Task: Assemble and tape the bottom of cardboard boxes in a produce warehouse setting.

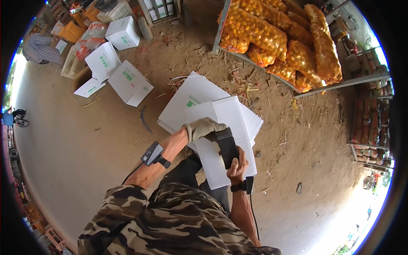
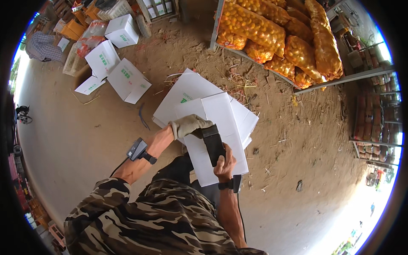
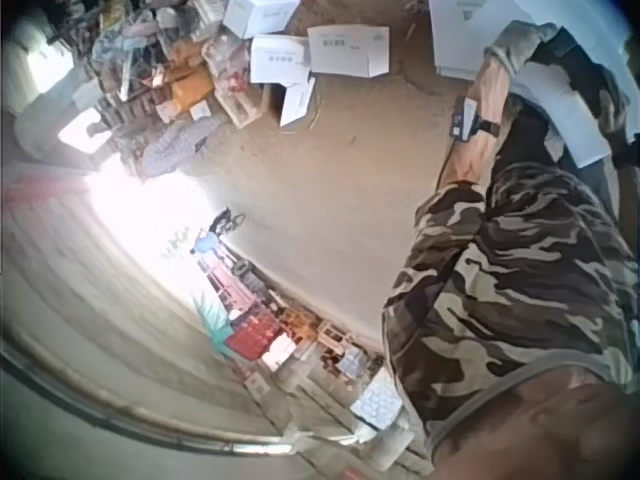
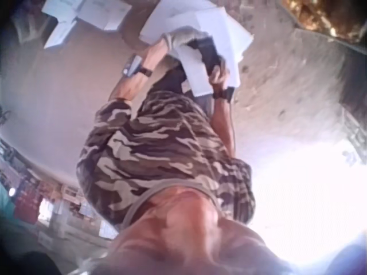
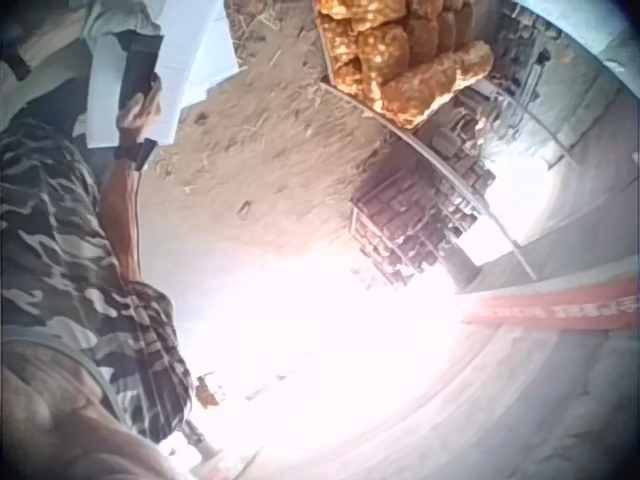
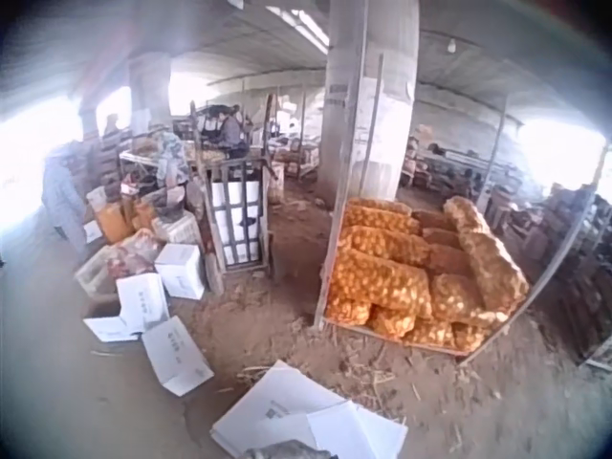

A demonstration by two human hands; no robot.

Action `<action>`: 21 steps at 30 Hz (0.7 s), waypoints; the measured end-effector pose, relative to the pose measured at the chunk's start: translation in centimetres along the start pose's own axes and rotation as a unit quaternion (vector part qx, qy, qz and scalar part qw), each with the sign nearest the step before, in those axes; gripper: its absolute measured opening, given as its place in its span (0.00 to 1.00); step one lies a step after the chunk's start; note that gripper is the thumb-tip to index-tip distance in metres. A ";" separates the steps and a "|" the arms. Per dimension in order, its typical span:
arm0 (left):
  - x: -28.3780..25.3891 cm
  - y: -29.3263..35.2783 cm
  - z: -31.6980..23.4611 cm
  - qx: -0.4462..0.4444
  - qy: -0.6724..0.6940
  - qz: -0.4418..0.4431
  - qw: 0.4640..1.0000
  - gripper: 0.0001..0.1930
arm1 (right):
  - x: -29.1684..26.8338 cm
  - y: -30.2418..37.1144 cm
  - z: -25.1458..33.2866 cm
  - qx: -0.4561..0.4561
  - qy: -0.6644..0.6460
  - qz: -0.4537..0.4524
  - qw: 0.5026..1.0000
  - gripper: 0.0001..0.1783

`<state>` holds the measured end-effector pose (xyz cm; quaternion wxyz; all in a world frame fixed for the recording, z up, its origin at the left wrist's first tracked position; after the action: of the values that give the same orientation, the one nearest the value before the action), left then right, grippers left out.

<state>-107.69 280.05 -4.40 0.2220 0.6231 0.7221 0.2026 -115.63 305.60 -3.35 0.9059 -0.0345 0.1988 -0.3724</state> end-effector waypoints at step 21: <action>-8.8 -8.9 -1.8 0.040 -0.352 -0.315 0.880 0.18 | 1.8 -6.0 2.1 0.103 0.046 0.009 0.994 0.28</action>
<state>-114.80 270.07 -7.41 0.4888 0.4010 0.7620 -0.1403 -117.71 299.87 -0.78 0.8977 0.0782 0.2014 -0.3841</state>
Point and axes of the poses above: each hand's wrist, its own y-axis away from the middle knuckle, its own x-axis out of the palm, z = x × y, the point moved 2 cm from there along -y, towards the middle knuckle, and after that the axes turned 12 degrees about -y, right-handed, at the moved point
